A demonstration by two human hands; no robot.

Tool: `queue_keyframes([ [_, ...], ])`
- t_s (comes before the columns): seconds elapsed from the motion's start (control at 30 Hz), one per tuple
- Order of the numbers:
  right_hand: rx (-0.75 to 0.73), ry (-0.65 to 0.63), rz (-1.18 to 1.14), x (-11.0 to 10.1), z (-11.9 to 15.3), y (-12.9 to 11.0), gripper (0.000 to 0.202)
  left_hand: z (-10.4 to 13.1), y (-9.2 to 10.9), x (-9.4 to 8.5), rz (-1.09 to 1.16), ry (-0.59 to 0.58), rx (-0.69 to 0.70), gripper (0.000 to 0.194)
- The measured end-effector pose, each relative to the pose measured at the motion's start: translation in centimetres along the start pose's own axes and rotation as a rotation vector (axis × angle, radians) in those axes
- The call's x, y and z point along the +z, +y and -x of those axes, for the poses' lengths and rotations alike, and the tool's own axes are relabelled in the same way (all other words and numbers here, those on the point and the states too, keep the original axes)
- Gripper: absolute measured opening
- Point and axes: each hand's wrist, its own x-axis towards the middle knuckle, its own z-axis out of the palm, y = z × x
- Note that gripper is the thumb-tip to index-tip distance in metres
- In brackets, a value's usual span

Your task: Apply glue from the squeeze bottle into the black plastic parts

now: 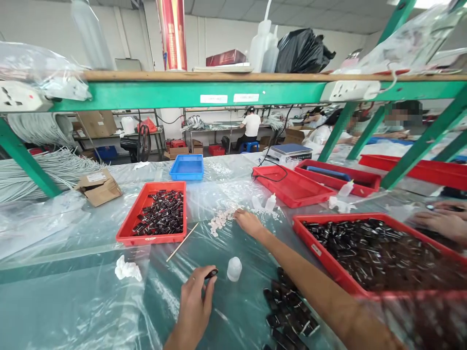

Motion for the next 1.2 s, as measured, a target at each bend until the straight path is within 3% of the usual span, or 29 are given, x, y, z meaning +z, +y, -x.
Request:
queue_keyframes([
  [0.13,0.000,-0.052,-0.114,-1.0,0.4,-0.1,0.031,0.0,-0.3,0.2,0.022,-0.004,-0.008,0.028],
  [0.3,-0.048,0.046,-0.313,-3.8,2.5,-1.5,0.028,-0.1,0.7,-0.1,0.090,-0.043,-0.075,0.027],
  [0.4,-0.134,0.113,-0.463,-4.9,6.8,-4.5,0.032,-0.1,1.5,-0.2,0.172,-0.124,-0.156,0.030],
  [0.53,-0.302,0.086,-0.652,-5.4,14.2,-9.4,0.022,-0.2,1.9,-0.4,0.205,-0.209,-0.219,0.028],
  [0.63,-0.336,0.088,-0.747,-5.5,17.2,-11.9,0.019,-0.2,2.3,-0.7,0.234,-0.245,-0.257,0.024],
  [0.93,-0.259,0.071,-0.841,-7.2,18.0,-13.6,0.019,-0.3,4.6,-0.6,0.438,-0.292,-0.390,0.021],
  [1.2,-0.316,0.071,-0.766,-6.1,17.8,-13.2,0.020,-1.0,5.2,-1.4,0.371,-0.275,-0.387,0.023],
])
